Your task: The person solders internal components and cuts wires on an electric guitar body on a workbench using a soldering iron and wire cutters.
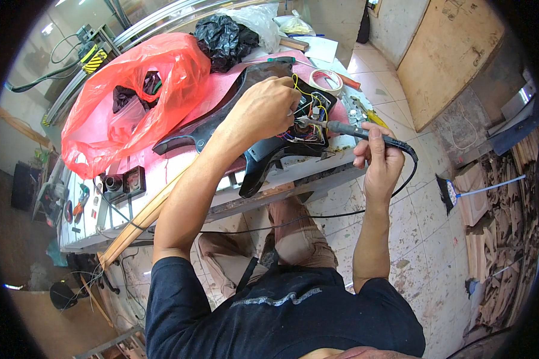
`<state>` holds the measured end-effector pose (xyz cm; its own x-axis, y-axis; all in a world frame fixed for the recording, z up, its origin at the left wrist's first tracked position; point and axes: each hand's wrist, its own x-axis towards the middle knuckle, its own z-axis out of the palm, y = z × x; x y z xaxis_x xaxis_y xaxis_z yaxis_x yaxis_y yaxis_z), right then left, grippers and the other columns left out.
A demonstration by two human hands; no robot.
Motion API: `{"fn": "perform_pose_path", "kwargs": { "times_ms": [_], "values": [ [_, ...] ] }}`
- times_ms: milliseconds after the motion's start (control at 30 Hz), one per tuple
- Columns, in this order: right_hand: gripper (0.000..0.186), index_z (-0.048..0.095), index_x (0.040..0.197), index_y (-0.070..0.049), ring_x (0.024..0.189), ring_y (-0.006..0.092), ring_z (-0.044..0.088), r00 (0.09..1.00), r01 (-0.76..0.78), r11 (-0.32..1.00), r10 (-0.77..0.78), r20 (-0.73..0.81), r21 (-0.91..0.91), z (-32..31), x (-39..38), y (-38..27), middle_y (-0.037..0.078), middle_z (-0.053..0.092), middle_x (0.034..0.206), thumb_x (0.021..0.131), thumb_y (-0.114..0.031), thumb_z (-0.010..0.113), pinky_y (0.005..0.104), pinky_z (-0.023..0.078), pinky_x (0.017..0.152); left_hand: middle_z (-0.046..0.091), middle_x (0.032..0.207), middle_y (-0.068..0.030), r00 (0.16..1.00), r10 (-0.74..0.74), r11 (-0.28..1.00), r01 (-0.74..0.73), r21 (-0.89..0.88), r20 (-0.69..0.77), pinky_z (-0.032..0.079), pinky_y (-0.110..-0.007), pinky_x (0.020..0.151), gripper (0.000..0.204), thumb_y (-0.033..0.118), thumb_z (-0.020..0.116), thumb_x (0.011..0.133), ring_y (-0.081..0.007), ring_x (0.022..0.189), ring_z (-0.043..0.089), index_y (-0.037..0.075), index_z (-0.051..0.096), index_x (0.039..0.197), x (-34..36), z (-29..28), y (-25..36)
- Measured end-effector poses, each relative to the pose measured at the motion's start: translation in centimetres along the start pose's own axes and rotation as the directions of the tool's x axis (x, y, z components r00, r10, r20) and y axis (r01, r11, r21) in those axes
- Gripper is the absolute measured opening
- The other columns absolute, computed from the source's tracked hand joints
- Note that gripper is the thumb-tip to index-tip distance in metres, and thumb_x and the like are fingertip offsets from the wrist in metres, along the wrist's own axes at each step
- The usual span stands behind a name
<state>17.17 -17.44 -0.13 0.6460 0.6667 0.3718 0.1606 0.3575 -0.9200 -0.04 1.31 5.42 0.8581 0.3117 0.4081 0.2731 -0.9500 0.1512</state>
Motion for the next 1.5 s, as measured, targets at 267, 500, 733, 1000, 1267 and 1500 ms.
{"fn": "perform_pose_path", "kwargs": {
  "times_ms": [267, 500, 733, 1000, 1267, 1500],
  "values": [
    [0.028, 0.07, 0.106, -0.001, 0.052, 0.005, 0.054, 1.0, -0.008, 1.0, 0.008, 0.003, 0.006, 0.23, 0.03, -0.18, 0.002, 0.063, 0.066, 0.107, -0.027, 0.058, 0.0199, 0.04, 0.046, 0.061, 0.092, -0.0163, 0.999, -0.016, 1.0, 0.016, 0.004, 0.03, 0.05, -0.047, 0.083, 0.01, 0.008, 0.069, 0.075, -0.0369, 0.096, 0.063, 0.0, 0.066, 0.08, -0.06, -0.1, 0.1],
    [0.029, 0.07, 0.107, 0.0, 0.051, 0.0052, 0.054, 1.0, -0.011, 1.0, 0.011, -0.025, 0.021, 0.06, -0.07, -0.16, 0.002, 0.063, 0.066, 0.107, -0.026, 0.058, 0.0199, 0.04, 0.047, 0.061, 0.092, -0.0164, 1.0, -0.021, 1.0, 0.022, -0.003, 0.022, 0.051, -0.047, 0.084, 0.01, 0.007, 0.068, 0.076, -0.0368, 0.096, 0.063, 0.0, 0.067, 0.081, -0.14, -0.31, 0.3],
    [0.029, 0.07, 0.108, 0.0, 0.05, 0.0053, 0.054, 0.999, -0.011, 1.0, 0.012, -0.042, 0.023, -0.13, -0.12, -0.29, 0.002, 0.063, 0.066, 0.106, -0.027, 0.059, 0.0196, 0.041, 0.047, 0.061, 0.092, -0.0165, 1.0, -0.014, 1.0, 0.014, 0.009, -0.004, 0.051, -0.047, 0.083, 0.009, 0.008, 0.067, 0.077, -0.037, 0.095, 0.063, 0.0, 0.066, 0.081, -0.16, -0.2, 0.08],
    [0.029, 0.07, 0.107, 0.0, 0.05, 0.0051, 0.054, 0.999, -0.018, 1.0, 0.018, -0.033, 0.023, -0.01, -0.05, -0.1, 0.002, 0.063, 0.065, 0.106, -0.027, 0.059, 0.0195, 0.04, 0.046, 0.06, 0.091, -0.0165, 1.0, -0.018, 1.0, 0.018, 0.024, 0.012, 0.051, -0.047, 0.083, 0.009, 0.008, 0.067, 0.077, -0.0368, 0.094, 0.063, 0.0, 0.066, 0.081, -0.11, -0.41, 0.18],
    [0.028, 0.07, 0.106, -0.001, 0.05, 0.0047, 0.054, 1.0, -0.015, 1.0, 0.015, -0.021, 0.011, 0.11, -0.02, 0.05, 0.002, 0.063, 0.065, 0.106, -0.027, 0.059, 0.0196, 0.04, 0.046, 0.061, 0.091, -0.0159, 0.999, -0.024, 0.999, 0.023, 0.024, 0.03, 0.051, -0.046, 0.083, 0.01, 0.008, 0.069, 0.075, -0.036, 0.097, 0.063, 0.0, 0.066, 0.08, -0.08, -0.13, 0.06],
    [0.028, 0.07, 0.106, -0.001, 0.051, 0.0048, 0.054, 1.0, -0.008, 1.0, 0.008, -0.012, 0.012, 0.08, 0.04, 0.07, 0.002, 0.063, 0.065, 0.107, -0.026, 0.058, 0.0196, 0.04, 0.046, 0.061, 0.09, -0.0154, 0.998, -0.036, 0.999, 0.035, 0.02, 0.048, 0.051, -0.046, 0.082, 0.009, 0.008, 0.069, 0.074, -0.036, 0.095, 0.064, 0.001, 0.067, 0.079, -0.01, 0.18, -0.04]
  ]
}}
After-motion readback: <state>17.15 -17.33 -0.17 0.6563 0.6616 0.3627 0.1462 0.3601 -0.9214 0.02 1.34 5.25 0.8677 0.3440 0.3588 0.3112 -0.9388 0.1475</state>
